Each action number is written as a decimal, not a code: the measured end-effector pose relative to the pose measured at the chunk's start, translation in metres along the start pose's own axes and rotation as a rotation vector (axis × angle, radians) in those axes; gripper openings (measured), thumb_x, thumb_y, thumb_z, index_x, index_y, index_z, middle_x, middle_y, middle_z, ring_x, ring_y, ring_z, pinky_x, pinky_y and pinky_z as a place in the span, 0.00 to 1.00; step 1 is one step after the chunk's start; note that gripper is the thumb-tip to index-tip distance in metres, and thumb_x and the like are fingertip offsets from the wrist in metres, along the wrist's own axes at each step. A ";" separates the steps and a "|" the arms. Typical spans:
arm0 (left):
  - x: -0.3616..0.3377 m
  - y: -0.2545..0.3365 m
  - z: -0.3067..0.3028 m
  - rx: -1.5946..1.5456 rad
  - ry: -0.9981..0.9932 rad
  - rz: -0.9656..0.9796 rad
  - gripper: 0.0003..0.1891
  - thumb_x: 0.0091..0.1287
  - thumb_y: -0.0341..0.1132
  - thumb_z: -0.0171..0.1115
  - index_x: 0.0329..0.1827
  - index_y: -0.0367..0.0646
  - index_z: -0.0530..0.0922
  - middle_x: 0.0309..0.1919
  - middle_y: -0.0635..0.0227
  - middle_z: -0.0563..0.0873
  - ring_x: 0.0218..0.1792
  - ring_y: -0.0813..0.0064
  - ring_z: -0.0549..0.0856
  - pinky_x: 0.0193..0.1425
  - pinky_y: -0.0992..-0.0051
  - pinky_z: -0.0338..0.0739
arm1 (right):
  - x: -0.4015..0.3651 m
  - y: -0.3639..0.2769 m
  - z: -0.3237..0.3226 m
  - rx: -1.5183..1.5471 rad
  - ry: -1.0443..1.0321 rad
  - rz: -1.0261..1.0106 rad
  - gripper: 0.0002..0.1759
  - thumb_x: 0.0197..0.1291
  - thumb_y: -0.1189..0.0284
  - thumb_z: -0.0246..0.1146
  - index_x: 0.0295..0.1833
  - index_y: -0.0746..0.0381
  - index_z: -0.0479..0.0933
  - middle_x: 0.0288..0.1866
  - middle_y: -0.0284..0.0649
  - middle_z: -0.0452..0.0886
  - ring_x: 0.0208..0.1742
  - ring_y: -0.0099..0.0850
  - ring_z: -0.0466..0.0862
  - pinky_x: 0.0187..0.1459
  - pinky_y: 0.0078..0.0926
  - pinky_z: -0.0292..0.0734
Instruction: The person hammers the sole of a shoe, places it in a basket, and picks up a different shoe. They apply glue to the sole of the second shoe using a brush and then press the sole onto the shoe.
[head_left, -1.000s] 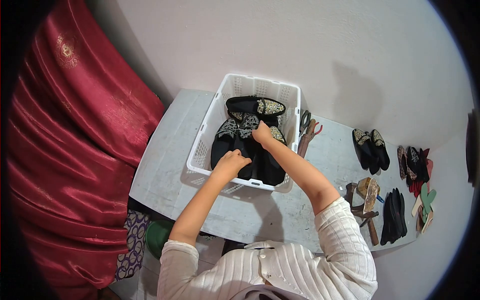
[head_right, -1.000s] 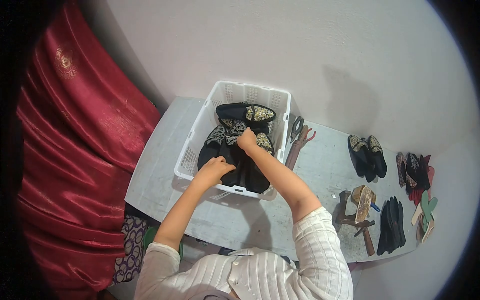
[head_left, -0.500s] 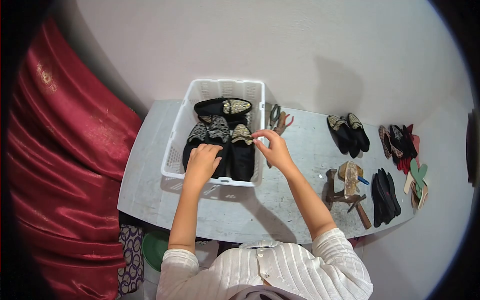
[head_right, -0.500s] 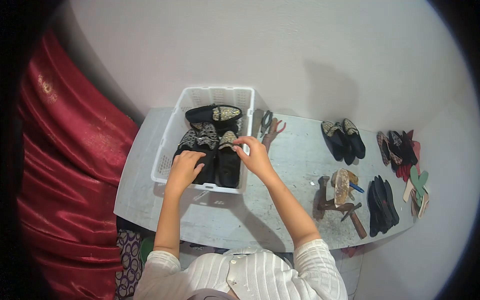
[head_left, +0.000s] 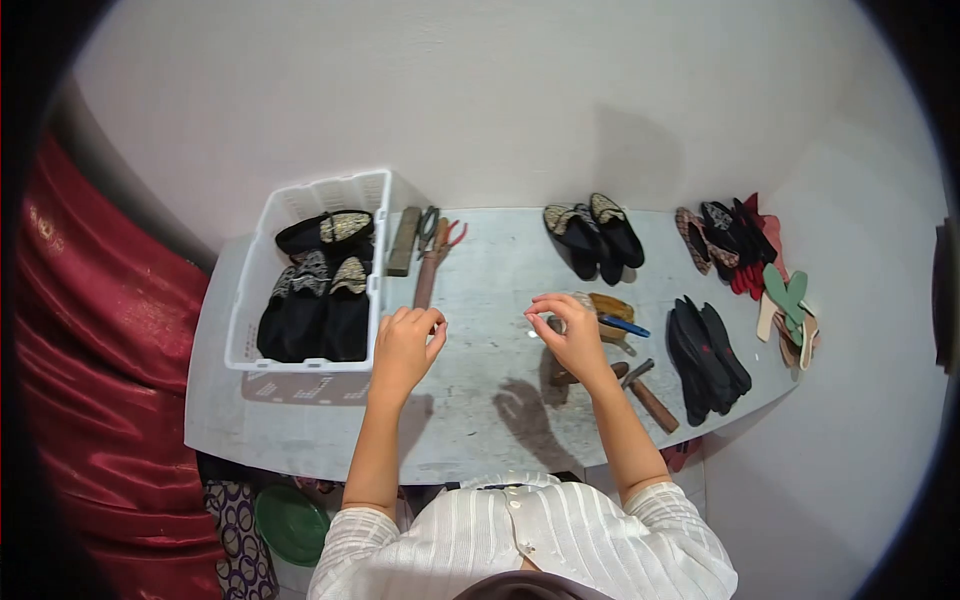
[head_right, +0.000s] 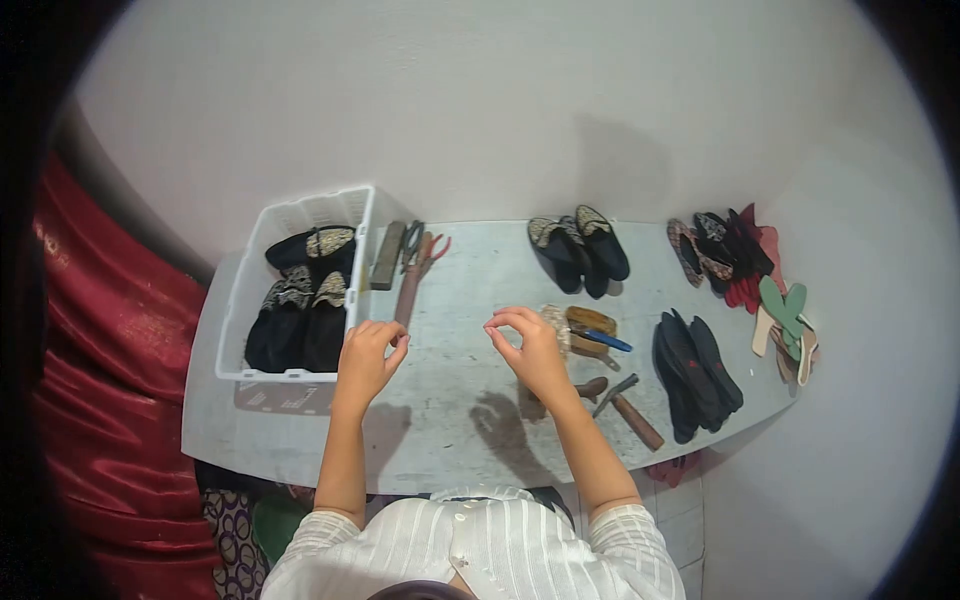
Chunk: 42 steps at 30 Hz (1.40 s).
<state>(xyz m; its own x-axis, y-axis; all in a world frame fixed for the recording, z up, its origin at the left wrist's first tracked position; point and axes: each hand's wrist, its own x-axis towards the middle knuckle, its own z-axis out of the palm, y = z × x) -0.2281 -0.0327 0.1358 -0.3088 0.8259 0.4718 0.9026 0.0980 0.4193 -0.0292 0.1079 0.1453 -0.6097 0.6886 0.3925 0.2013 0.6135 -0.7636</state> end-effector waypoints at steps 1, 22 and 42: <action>0.004 0.014 0.010 -0.012 -0.013 -0.001 0.04 0.57 0.33 0.62 0.29 0.44 0.77 0.22 0.71 0.79 0.31 0.69 0.77 0.38 0.68 0.67 | -0.003 0.009 -0.014 -0.003 0.032 -0.016 0.04 0.53 0.74 0.65 0.35 0.62 0.80 0.41 0.42 0.82 0.43 0.37 0.81 0.45 0.28 0.74; 0.006 0.110 0.103 0.017 0.003 -0.115 0.04 0.57 0.33 0.61 0.30 0.44 0.77 0.23 0.70 0.81 0.30 0.68 0.78 0.37 0.67 0.67 | 0.089 0.266 -0.063 -0.996 0.000 -0.291 0.12 0.52 0.71 0.57 0.44 0.56 0.76 0.56 0.35 0.73 0.47 0.35 0.75 0.40 0.35 0.73; 0.025 0.133 0.078 -0.292 0.183 -0.047 0.05 0.59 0.30 0.60 0.35 0.40 0.79 0.30 0.63 0.82 0.34 0.66 0.80 0.44 0.71 0.71 | 0.086 0.099 -0.151 0.289 -0.132 -0.177 0.16 0.67 0.62 0.50 0.41 0.67 0.68 0.25 0.39 0.68 0.28 0.26 0.67 0.32 0.24 0.64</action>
<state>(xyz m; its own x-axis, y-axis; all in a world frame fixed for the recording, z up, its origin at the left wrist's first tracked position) -0.0926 0.0438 0.1427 -0.4204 0.7084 0.5669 0.7704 -0.0513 0.6355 0.0544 0.2864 0.1805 -0.7133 0.5142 0.4761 -0.1297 0.5708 -0.8108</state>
